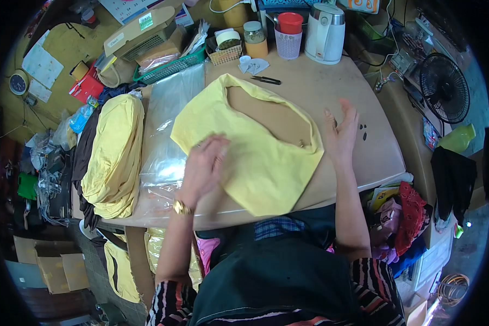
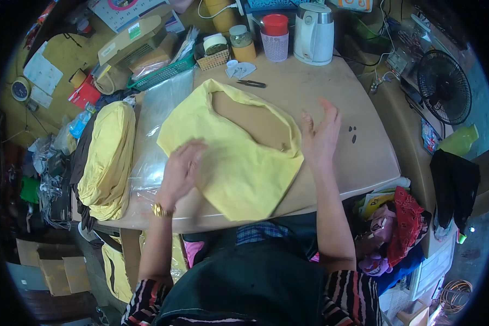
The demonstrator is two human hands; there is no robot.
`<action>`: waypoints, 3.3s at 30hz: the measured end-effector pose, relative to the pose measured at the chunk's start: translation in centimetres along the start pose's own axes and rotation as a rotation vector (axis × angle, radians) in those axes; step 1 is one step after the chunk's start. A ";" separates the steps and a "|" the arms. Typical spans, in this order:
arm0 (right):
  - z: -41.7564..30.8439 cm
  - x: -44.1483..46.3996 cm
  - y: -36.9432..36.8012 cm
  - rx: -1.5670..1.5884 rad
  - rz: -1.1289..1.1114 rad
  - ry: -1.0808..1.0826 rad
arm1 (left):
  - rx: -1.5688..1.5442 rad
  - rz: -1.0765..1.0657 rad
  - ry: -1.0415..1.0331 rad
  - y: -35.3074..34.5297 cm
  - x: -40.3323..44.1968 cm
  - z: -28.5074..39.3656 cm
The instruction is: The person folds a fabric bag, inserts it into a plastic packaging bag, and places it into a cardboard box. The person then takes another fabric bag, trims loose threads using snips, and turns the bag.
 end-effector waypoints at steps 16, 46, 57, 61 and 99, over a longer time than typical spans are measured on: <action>-3.6 -4.1 9.7 -0.588 -0.813 0.603 | 0.298 -0.500 -0.059 0.9 -4.1 2.3; -1.4 -3.0 7.9 -0.744 -1.278 0.214 | 0.014 -0.440 0.248 -1.7 -6.2 2.8; 3.5 0.6 -8.2 1.152 -0.661 -1.255 | -1.920 0.745 0.654 -4.8 -0.4 -7.7; 4.5 1.0 -6.5 1.451 -0.566 -1.141 | -2.210 0.854 0.755 -3.3 -1.9 -9.1; -1.0 -4.8 4.3 -1.113 -0.856 0.435 | 0.202 -0.329 0.031 -9.4 2.7 7.6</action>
Point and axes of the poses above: each hand's wrist, its own x-axis towards the middle knuckle, its own y-axis out of the back of the hand, z = x × y, the point moved 1 cm from there along x, towards the middle knuckle, and after that the axes turned 8 degrees about -y, right-handed, at the moved point
